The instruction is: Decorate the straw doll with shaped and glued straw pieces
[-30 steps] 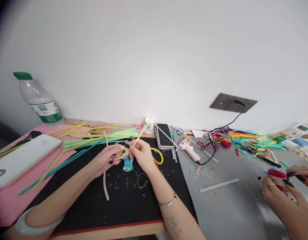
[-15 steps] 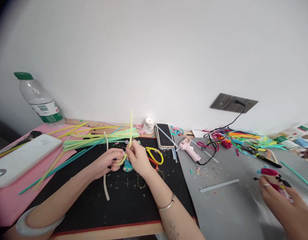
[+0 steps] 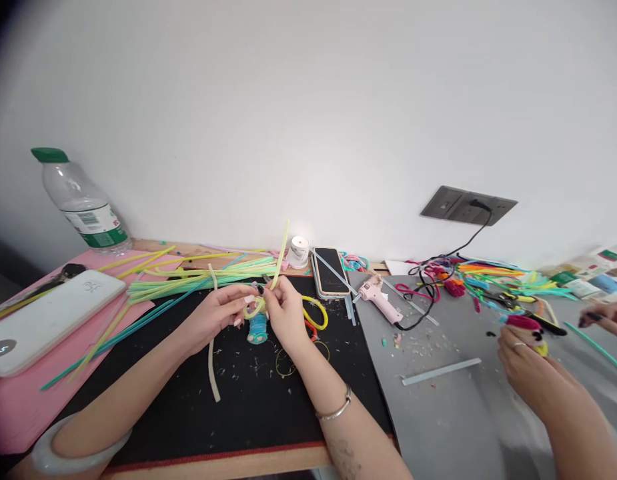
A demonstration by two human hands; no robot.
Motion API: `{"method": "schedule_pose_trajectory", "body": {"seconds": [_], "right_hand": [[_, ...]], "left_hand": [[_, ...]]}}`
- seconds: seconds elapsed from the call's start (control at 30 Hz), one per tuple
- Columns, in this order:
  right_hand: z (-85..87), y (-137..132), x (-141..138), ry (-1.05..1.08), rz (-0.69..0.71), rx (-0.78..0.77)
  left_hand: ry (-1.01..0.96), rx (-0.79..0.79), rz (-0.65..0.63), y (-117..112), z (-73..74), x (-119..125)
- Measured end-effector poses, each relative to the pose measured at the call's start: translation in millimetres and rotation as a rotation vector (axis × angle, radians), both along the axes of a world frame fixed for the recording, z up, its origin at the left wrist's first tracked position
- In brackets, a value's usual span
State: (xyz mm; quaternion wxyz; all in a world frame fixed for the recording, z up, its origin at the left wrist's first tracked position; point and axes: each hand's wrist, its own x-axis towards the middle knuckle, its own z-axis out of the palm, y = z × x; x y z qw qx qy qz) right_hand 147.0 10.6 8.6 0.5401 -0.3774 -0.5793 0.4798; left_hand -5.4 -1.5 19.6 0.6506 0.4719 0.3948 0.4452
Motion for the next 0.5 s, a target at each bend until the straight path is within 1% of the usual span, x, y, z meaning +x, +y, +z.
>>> {"method": "schedule_pose_trajectory", "body": {"seconds": [0.1,0.23,0.5], "right_hand": [[-0.2,0.9,1.3,-0.002,0.013,0.004],[-0.6,0.2,0.9,-0.005,0.039,-0.013],[2.0,0.2,-0.3,0.014,0.042,-0.065]], "left_hand": [[0.043,0.034,-0.027,-0.5,-1.8,1.7],[0.056,0.062,-0.028,-2.0,-2.1,3.8],[0.038,0.025,-0.053,-4.2,-1.1,4.0]]}}
